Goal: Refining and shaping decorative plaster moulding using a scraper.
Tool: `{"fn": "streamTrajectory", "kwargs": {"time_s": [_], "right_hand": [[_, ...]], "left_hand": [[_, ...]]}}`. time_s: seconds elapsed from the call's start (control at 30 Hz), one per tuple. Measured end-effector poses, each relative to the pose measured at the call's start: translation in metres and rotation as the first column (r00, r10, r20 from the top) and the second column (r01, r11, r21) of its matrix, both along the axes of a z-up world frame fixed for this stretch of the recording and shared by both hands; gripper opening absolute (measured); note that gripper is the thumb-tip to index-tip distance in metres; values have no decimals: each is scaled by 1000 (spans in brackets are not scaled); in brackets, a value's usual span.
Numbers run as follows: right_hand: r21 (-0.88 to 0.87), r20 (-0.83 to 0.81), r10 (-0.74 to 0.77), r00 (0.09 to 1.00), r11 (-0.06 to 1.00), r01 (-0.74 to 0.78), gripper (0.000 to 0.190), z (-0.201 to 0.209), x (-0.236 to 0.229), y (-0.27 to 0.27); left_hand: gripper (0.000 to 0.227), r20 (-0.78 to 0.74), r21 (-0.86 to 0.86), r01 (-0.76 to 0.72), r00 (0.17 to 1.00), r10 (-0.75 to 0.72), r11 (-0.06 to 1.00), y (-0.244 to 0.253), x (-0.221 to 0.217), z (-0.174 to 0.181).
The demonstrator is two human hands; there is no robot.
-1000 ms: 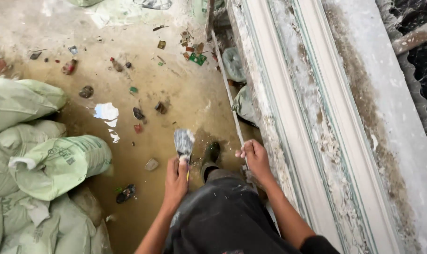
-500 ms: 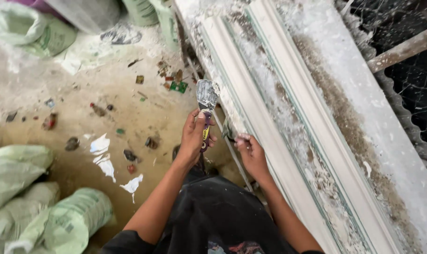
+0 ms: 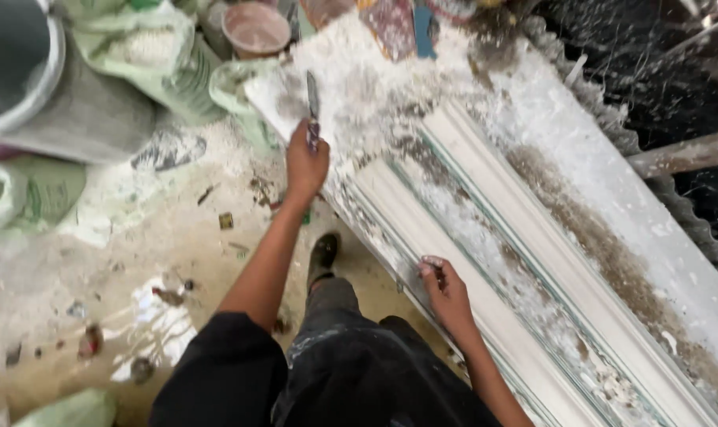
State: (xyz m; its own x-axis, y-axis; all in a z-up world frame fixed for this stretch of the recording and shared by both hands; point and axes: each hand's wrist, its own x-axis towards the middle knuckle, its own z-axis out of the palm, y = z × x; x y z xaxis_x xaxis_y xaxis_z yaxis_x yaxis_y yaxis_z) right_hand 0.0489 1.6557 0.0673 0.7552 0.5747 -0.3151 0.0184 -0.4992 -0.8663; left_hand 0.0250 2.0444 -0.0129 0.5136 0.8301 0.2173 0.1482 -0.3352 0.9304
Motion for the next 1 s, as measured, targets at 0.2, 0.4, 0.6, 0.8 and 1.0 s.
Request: {"fn": "streamTrajectory", "kwargs": {"time_s": [0.2,0.4,0.6,0.8,1.0], "right_hand": [[-136,-18,-103,995,986,100,35,62,-10,80],[-25,-33,-212,977,977,211,33,33,-4,72],[25,-19,-249,968,968,249,32,27,0,75],[-35,-47,-323,945,946,322,32,30,-11,73],[77,-106,-272,956,957,281,36,-1,-22,76]], "left_hand": [[38,-691,301,122,711,128,946,145,66,45],[57,-888,325,491,453,82,808,115,92,15],[46,-326,31,377,879,-347,926,138,102,26],[25,12,-933,-72,973,231,353,144,69,12],[36,-99,-758,139,941,-322,637,18,4,61]]}}
